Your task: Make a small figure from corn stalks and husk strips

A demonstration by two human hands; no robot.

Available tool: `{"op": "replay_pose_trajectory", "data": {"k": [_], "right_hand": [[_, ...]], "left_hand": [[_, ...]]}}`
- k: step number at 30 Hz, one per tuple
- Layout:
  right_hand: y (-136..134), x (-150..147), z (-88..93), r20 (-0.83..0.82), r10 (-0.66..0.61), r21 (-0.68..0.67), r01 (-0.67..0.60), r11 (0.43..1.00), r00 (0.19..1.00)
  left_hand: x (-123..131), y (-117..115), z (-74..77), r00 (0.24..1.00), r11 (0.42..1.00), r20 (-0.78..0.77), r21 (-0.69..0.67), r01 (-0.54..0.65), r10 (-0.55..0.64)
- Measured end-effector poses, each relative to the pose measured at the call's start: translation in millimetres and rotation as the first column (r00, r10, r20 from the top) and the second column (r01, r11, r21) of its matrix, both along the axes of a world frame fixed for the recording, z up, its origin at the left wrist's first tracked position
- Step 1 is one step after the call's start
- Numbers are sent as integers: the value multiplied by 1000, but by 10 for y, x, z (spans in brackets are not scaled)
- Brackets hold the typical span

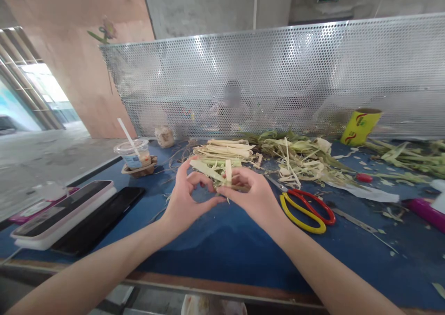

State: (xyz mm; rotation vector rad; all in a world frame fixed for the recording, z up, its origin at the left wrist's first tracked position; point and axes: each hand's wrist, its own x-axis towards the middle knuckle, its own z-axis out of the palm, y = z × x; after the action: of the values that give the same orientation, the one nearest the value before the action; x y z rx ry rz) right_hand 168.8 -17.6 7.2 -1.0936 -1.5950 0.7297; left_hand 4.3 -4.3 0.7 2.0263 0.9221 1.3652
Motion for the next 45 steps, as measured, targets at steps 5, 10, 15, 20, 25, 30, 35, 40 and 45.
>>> {"op": "replay_pose_trajectory", "data": {"k": [5, 10, 15, 20, 25, 30, 35, 40, 45], "right_hand": [[-24, -74, -48, -2, 23, 15, -23, 1000, 1000], [-21, -84, -87, -15, 53, 78, -51, 996, 999], [38, -47, -129, -175, 15, 28, -10, 1000, 984], [58, -7, -70, -263, 30, -75, -51, 996, 964], [32, -44, -53, -153, 59, -66, -70, 995, 986], [22, -55, -63, -101, 63, -32, -67, 997, 993], [29, 43, 26, -37, 133, 7, -133, 991, 990], [17, -1, 44, -64, 235, 52, -232, 971, 970], [26, -21, -25, -74, 154, 86, -148, 985, 985]], "left_hand": [[-24, -22, 23, 988, 976, -57, 169, -134, 145], [-17, 0, -11, 998, 996, -40, 74, -53, 56], [0, -24, -6, 997, 994, 57, -94, 53, -48], [-29, 3, 23, 996, 974, 73, -213, 75, -61], [-23, 66, 3, 994, 974, -62, -217, 72, -88], [12, 84, -37, 985, 964, -16, -210, 165, -172], [1, 57, -47, 981, 973, 48, -126, 192, -187], [-2, 55, -87, 982, 984, -56, -34, 178, -179], [20, 51, -68, 972, 980, -127, -32, 197, -199]]}}
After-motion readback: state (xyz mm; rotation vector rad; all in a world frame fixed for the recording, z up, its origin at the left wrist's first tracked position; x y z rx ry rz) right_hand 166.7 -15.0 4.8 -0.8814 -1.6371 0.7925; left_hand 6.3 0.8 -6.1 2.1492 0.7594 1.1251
